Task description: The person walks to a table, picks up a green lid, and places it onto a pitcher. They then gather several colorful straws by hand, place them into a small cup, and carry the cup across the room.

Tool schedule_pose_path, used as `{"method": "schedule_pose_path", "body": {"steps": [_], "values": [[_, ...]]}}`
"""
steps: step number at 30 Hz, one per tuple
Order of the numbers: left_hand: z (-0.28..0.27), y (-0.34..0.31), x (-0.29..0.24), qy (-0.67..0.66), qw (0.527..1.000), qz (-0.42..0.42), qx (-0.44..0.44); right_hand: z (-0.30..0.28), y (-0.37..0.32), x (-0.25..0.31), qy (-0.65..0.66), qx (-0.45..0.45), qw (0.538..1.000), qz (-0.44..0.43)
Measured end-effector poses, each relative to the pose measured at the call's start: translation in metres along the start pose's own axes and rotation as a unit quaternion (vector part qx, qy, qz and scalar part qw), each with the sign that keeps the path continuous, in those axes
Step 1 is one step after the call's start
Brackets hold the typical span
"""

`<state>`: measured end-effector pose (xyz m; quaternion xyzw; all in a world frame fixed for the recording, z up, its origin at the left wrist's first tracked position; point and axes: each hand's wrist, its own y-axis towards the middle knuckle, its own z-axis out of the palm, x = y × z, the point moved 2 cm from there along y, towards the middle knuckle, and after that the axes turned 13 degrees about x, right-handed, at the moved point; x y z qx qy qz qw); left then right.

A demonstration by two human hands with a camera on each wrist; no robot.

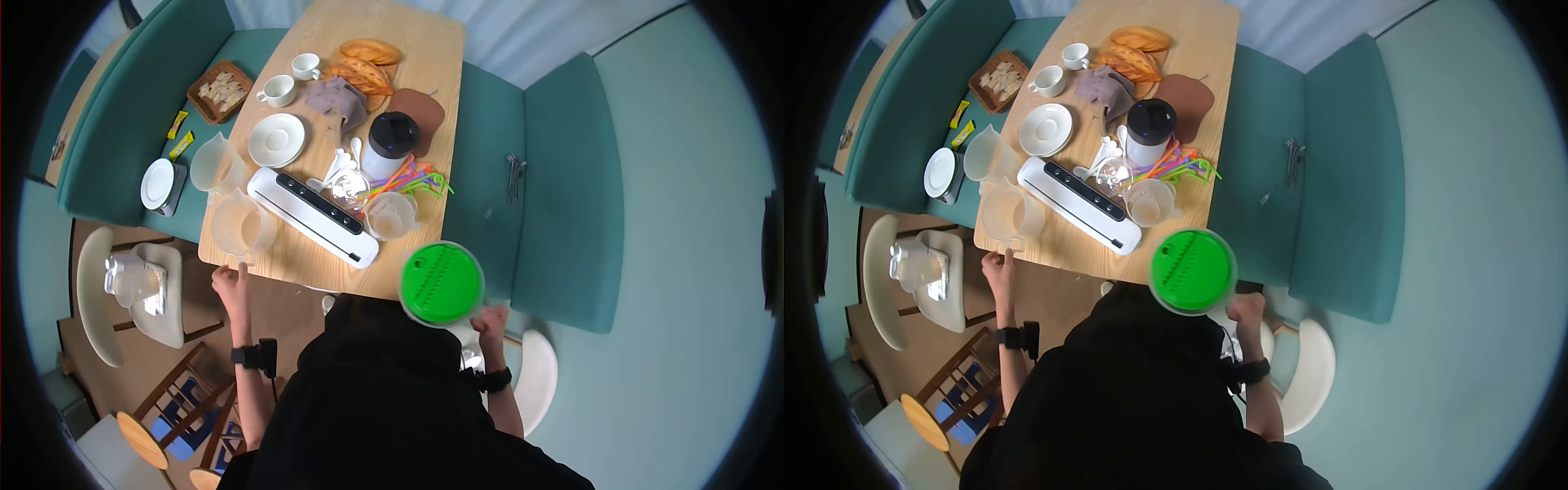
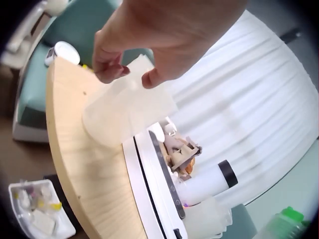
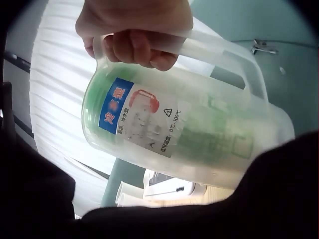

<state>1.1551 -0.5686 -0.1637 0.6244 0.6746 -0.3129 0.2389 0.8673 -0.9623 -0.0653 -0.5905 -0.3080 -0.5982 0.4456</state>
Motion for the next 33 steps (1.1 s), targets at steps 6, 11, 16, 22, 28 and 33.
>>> {"method": "schedule_pose_path", "body": {"steps": [6,11,16,22,28,33], "values": [[-0.036,-0.044,-0.086,-0.096,0.959,0.049,0.263,0.018,0.015,-0.006,-0.021,0.058,0.998,0.003],[-0.006,-0.085,-0.19,-0.126,0.871,0.094,0.465,0.004,0.017,-0.025,-0.032,0.066,0.996,0.049],[0.033,-0.107,-0.23,-0.152,0.803,0.201,0.54,0.018,0.031,0.019,-0.3,0.042,0.953,-0.006],[0.036,-0.104,-0.256,-0.064,0.796,0.262,0.541,0.027,0.041,0.085,-0.417,0.063,0.906,-0.034],[0.038,-0.106,-0.256,-0.066,0.799,0.247,0.544,0.072,0.064,0.091,-0.499,0.152,0.851,-0.052],[0.033,-0.106,-0.252,-0.078,0.801,0.234,0.545,0.078,0.069,0.086,-0.531,0.151,0.833,-0.021]]}}
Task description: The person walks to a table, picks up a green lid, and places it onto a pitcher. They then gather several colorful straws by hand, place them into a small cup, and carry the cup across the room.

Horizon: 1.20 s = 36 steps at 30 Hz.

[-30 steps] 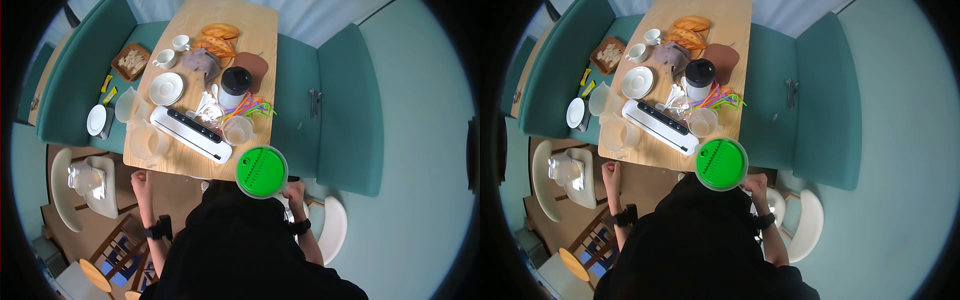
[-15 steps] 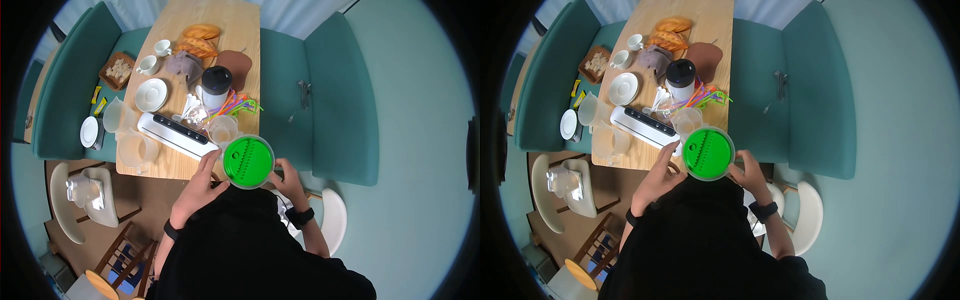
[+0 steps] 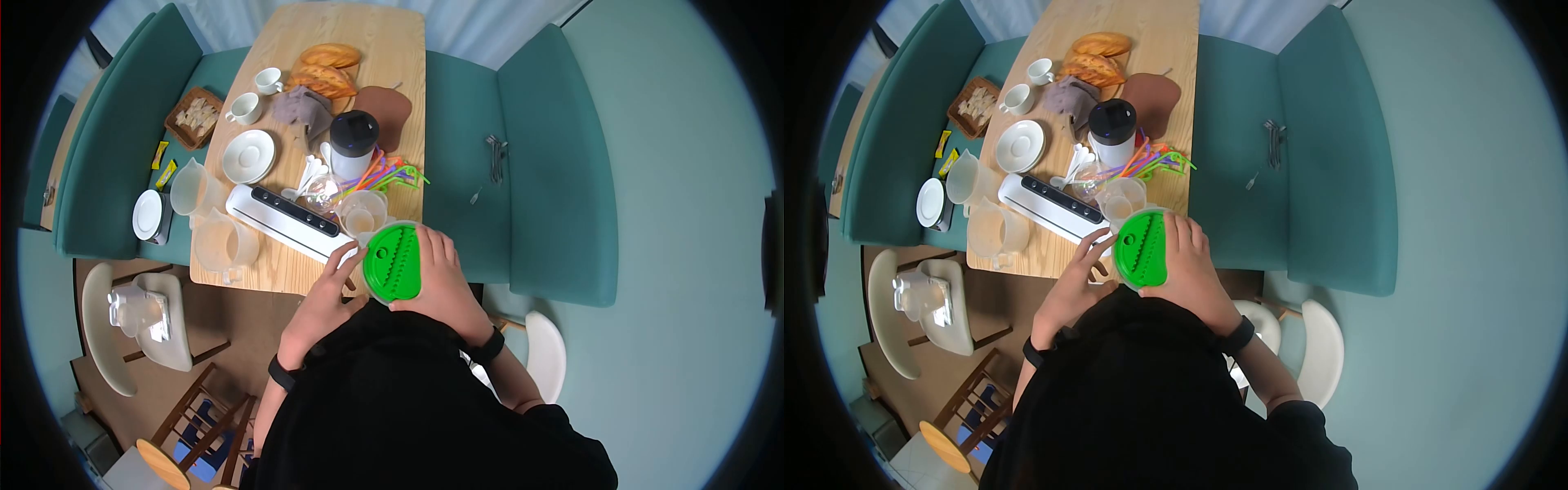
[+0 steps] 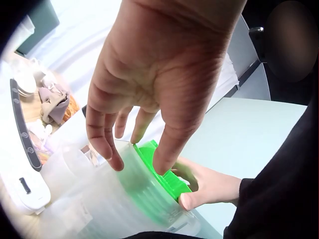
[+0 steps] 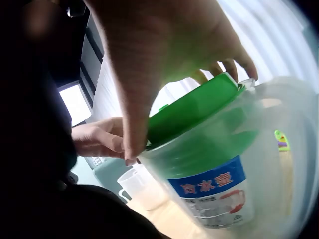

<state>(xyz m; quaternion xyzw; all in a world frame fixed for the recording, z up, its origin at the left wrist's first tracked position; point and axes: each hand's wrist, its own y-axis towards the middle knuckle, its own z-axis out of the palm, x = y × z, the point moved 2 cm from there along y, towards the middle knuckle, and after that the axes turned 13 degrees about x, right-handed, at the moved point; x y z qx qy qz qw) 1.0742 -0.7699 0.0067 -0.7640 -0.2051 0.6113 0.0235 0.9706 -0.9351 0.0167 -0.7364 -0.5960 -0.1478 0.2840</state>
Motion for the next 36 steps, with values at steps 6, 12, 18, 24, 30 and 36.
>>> {"method": "schedule_pose_path", "body": {"steps": [6,12,18,24,30,36], "values": [[0.002,-0.001,0.0,0.03,0.999,0.022,-0.022,-0.005,0.002,0.0,-0.002,0.001,1.0,0.008],[-0.002,-0.004,-0.002,-0.015,0.998,0.013,-0.061,-0.029,-0.005,0.008,0.03,-0.047,0.998,-0.011],[-0.01,-0.005,-0.003,0.004,0.995,0.034,-0.098,-0.064,-0.02,0.009,0.072,-0.047,0.996,0.022],[-0.008,0.002,-0.002,0.006,0.994,0.046,-0.095,-0.029,-0.012,0.002,0.043,-0.008,0.999,-0.002],[-0.007,0.01,-0.008,-0.014,0.997,0.015,-0.074,-0.003,-0.006,0.001,0.022,0.005,1.0,-0.001],[-0.002,0.03,-0.016,0.122,0.992,-0.028,-0.028,-0.013,-0.025,-0.012,0.032,0.037,0.997,0.055]]}}
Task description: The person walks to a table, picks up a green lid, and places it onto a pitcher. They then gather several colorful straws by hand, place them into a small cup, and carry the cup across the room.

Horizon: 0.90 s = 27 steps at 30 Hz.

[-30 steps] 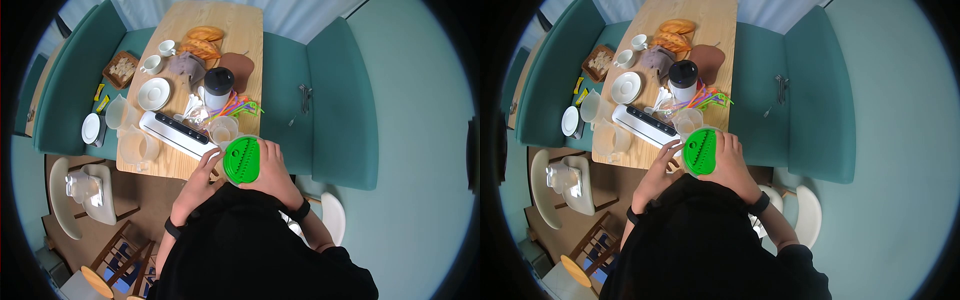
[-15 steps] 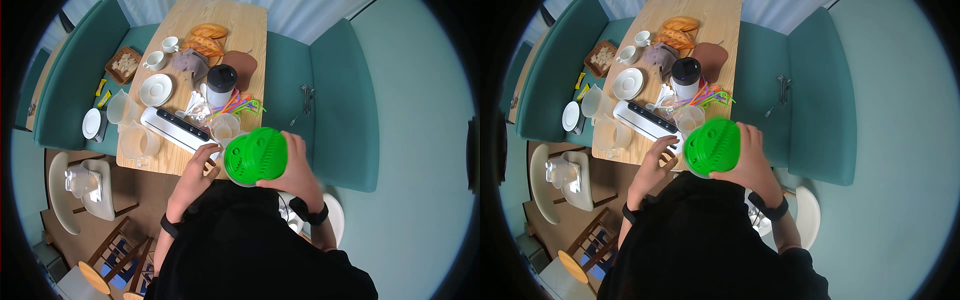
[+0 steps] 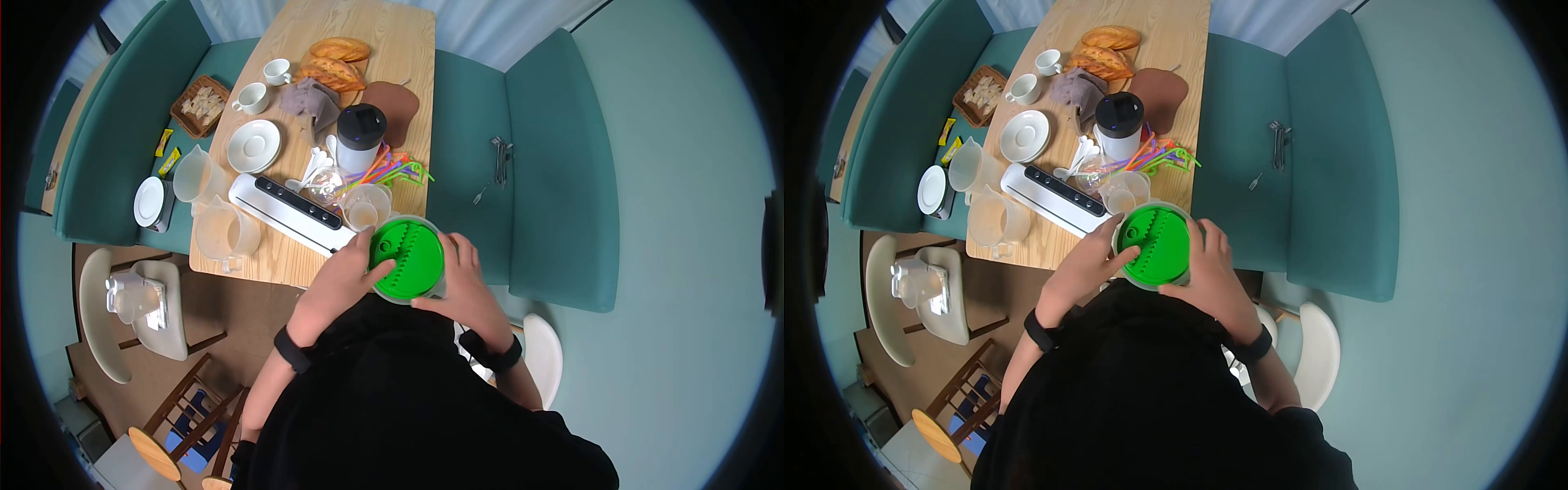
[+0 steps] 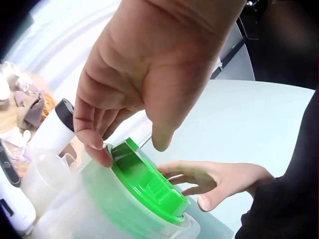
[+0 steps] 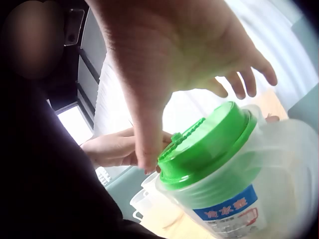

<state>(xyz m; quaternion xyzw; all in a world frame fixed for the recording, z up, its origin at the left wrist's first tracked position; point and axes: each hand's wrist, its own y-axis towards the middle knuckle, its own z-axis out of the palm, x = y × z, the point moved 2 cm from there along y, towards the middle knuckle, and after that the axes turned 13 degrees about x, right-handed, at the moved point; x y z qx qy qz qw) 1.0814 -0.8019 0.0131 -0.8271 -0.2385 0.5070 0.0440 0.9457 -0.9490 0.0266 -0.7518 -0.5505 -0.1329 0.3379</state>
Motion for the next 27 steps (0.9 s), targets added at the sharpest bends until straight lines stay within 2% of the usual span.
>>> {"method": "schedule_pose_path", "body": {"steps": [3,9,10,12,13,16,19,22,27], "values": [[0.011,0.015,0.008,0.074,0.997,0.024,-0.031,0.0,-0.01,-0.009,-0.028,0.031,0.999,0.034],[0.005,0.026,-0.006,0.093,0.992,-0.074,0.028,0.008,-0.011,-0.01,-0.061,-0.022,0.997,0.036],[0.007,0.027,-0.005,0.101,0.993,-0.066,0.016,0.009,-0.011,-0.009,-0.077,-0.036,0.996,0.036],[0.013,0.032,-0.001,0.117,0.992,-0.048,-0.009,0.014,-0.011,-0.009,-0.043,-0.042,0.997,0.045],[0.014,0.034,0.002,0.078,0.996,-0.047,-0.023,0.015,-0.011,-0.01,-0.027,-0.045,0.997,0.049],[0.014,0.037,0.009,-0.01,0.998,-0.035,-0.057,0.019,-0.005,-0.022,0.152,0.015,0.988,0.039],[0.014,0.034,0.007,-0.036,0.996,-0.025,-0.073,0.024,-0.005,-0.033,0.201,0.015,0.978,0.046],[0.017,0.032,0.006,-0.041,0.995,-0.04,-0.085,0.022,-0.006,-0.031,0.169,-0.017,0.985,0.008],[0.014,0.028,-0.004,-0.021,0.992,-0.04,-0.117,0.02,-0.007,-0.034,0.161,0.001,0.987,-0.02]]}}
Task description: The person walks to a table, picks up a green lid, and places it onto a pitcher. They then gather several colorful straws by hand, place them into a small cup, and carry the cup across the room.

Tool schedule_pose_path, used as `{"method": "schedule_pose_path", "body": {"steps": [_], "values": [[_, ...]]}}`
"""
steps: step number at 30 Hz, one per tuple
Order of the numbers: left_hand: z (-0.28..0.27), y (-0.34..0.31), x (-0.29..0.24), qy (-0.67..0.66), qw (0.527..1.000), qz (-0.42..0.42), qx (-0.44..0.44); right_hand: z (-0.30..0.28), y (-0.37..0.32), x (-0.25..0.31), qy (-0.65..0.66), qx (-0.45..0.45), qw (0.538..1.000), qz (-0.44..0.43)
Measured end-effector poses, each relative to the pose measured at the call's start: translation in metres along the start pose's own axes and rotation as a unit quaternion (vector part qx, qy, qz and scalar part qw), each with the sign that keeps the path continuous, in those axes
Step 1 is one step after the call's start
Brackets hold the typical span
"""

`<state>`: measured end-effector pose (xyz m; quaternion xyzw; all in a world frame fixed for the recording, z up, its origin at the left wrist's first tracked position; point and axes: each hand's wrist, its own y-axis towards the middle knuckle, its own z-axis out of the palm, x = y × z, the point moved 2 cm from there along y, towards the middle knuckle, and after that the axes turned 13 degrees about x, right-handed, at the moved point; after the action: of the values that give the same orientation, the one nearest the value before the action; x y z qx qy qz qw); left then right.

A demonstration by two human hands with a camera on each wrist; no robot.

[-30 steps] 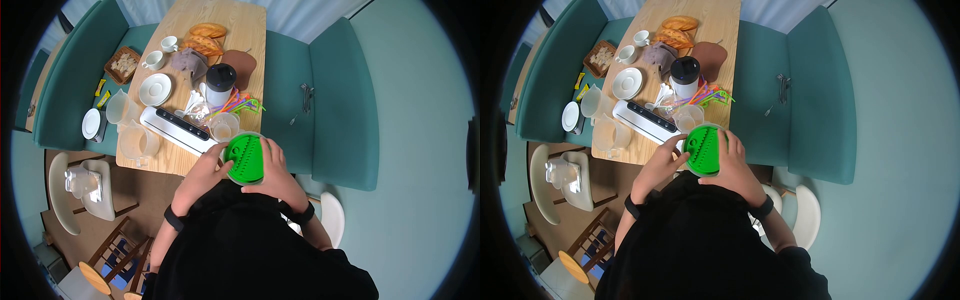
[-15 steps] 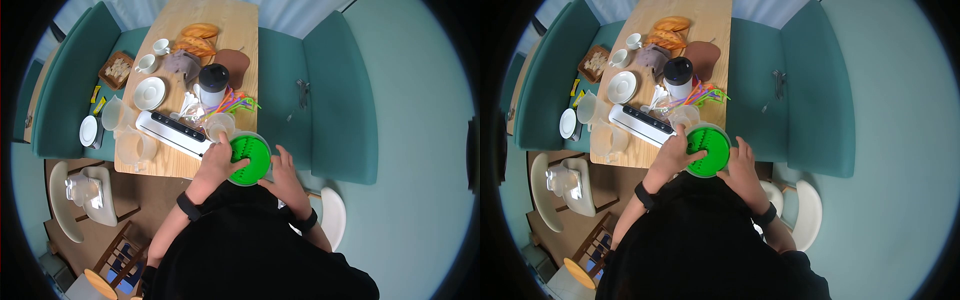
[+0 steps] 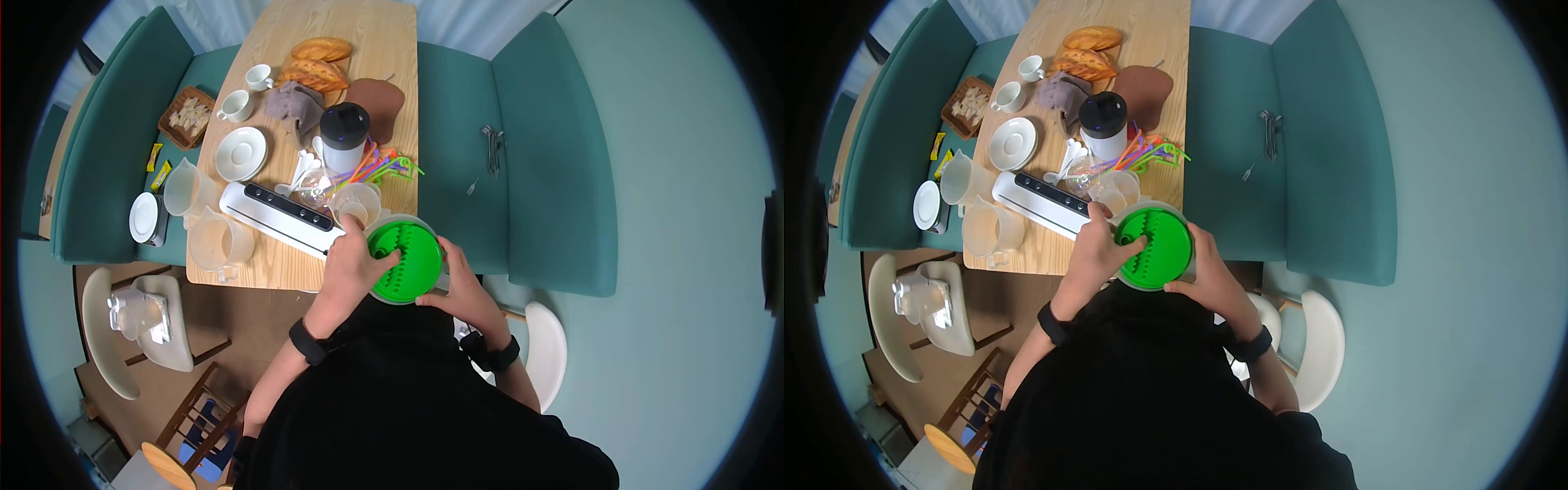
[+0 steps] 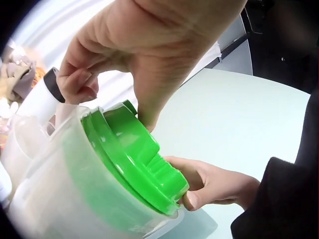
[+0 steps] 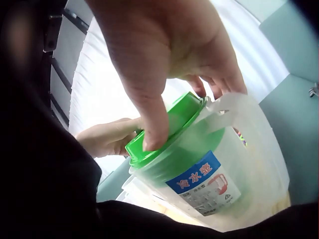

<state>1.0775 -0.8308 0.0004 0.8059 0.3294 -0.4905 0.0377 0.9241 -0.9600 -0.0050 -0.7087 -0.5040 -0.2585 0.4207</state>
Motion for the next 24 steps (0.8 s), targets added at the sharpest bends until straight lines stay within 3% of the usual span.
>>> {"method": "schedule_pose_path", "body": {"steps": [3,13,19,22,24], "values": [[-0.005,-0.004,-0.004,-0.006,1.0,0.023,-0.019,-0.004,-0.004,0.0,0.003,0.014,1.0,-0.001],[-0.053,-0.03,-0.016,-0.1,0.995,-0.011,-0.027,-0.042,-0.026,0.025,0.071,0.061,0.996,0.015],[-0.074,-0.031,-0.013,-0.186,0.982,-0.038,0.009,-0.023,-0.009,0.024,0.068,0.076,0.994,-0.035],[-0.076,-0.028,-0.012,-0.204,0.978,-0.037,0.018,-0.011,0.006,0.029,0.04,0.031,0.993,-0.103],[-0.077,-0.028,-0.014,-0.209,0.977,-0.029,0.021,-0.003,0.023,0.034,0.113,0.018,0.984,-0.134]]}}
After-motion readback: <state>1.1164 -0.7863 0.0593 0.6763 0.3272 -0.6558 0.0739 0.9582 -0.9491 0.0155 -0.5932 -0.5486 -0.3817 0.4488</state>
